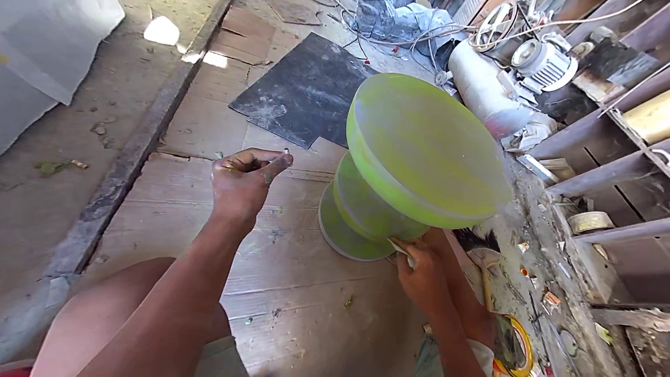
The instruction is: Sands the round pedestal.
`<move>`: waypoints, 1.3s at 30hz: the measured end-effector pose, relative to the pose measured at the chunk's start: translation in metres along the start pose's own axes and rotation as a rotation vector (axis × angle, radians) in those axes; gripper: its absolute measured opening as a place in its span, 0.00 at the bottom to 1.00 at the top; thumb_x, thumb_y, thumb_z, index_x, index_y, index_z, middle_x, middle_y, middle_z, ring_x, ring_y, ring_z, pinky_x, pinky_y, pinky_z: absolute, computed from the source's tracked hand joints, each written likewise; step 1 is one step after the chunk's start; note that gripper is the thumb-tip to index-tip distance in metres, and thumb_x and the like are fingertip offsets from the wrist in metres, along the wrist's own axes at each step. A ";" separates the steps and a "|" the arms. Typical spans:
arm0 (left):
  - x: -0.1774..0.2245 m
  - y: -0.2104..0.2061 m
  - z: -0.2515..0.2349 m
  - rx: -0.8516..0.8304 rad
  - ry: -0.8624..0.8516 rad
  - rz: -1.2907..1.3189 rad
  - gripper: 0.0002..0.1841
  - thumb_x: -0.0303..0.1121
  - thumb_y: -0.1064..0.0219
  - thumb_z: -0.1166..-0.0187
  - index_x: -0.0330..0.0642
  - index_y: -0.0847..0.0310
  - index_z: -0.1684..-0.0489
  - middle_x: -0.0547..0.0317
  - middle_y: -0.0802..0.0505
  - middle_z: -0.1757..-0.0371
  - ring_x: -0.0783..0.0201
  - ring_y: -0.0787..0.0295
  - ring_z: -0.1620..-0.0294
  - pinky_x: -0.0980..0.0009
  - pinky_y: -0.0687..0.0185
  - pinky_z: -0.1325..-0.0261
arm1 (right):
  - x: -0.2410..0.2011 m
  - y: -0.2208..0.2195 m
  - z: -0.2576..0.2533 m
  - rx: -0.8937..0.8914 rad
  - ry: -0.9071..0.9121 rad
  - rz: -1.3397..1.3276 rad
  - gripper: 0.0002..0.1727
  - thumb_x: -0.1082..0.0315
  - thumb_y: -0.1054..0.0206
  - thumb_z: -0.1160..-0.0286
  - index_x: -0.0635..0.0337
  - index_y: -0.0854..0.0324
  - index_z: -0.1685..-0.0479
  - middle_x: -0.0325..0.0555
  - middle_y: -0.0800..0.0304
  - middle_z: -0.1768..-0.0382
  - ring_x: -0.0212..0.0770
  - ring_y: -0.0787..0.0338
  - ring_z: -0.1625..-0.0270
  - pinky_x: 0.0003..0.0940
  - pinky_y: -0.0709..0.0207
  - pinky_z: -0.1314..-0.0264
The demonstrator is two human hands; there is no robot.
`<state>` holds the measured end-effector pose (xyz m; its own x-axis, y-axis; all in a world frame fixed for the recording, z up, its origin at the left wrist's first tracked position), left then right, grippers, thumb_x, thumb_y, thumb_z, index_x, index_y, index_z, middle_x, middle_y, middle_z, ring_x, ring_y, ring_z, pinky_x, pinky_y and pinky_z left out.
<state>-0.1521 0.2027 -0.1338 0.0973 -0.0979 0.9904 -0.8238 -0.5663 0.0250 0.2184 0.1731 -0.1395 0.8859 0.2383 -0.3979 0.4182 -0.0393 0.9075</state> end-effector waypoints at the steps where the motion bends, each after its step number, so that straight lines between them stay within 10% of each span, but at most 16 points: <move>1: -0.001 0.002 0.001 -0.003 0.001 -0.006 0.07 0.38 0.19 0.29 0.49 0.07 0.60 0.69 0.05 0.62 0.77 0.14 0.64 0.75 0.17 0.53 | 0.011 0.008 -0.003 0.028 0.011 -0.041 0.16 0.63 0.35 0.23 0.43 0.07 0.41 0.40 0.06 0.51 0.37 0.07 0.51 0.44 0.11 0.48; 7: 0.000 0.015 0.002 -0.010 0.075 -0.014 0.04 0.39 0.23 0.25 0.55 0.07 0.59 0.77 0.05 0.57 0.82 0.18 0.67 0.80 0.24 0.63 | 0.091 0.050 -0.034 0.204 0.069 -0.136 0.11 0.65 0.36 0.20 0.59 0.08 0.58 0.45 0.06 0.55 0.38 0.08 0.54 0.45 0.12 0.50; 10: -0.004 0.016 0.001 -0.016 0.169 0.044 0.03 0.42 0.22 0.27 0.63 0.07 0.60 0.80 0.07 0.58 0.80 0.22 0.72 0.79 0.27 0.68 | 0.110 0.049 -0.052 0.165 0.194 -0.153 0.11 0.68 0.35 0.21 0.57 0.07 0.50 0.44 0.06 0.48 0.34 0.08 0.43 0.41 0.13 0.36; 18: -0.036 0.026 -0.014 -0.082 0.176 0.071 0.06 0.48 0.20 0.29 0.67 0.10 0.61 0.81 0.10 0.63 0.81 0.25 0.76 0.82 0.29 0.74 | 0.106 0.031 -0.055 -0.041 0.295 0.257 0.23 0.71 0.31 0.26 0.44 0.11 0.32 0.45 0.10 0.35 0.49 0.08 0.39 0.54 0.13 0.40; 39: -0.032 0.026 -0.013 -0.054 0.242 0.041 0.06 0.46 0.21 0.28 0.67 0.14 0.63 0.82 0.13 0.66 0.82 0.24 0.74 0.85 0.27 0.72 | 0.138 0.049 -0.059 -0.009 0.429 0.230 0.21 0.72 0.37 0.24 0.47 0.10 0.35 0.44 0.10 0.33 0.48 0.08 0.38 0.54 0.13 0.42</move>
<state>-0.1837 0.2013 -0.1629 -0.0684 0.0827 0.9942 -0.8535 -0.5209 -0.0154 0.3495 0.2615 -0.1419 0.7919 0.6028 -0.0972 0.2175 -0.1298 0.9674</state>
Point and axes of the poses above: each hand's wrist, its own z-axis away from the middle knuckle, its own y-axis out of the back of the hand, x = y × z, the point moved 3 cm from there along -z, towards the middle knuckle
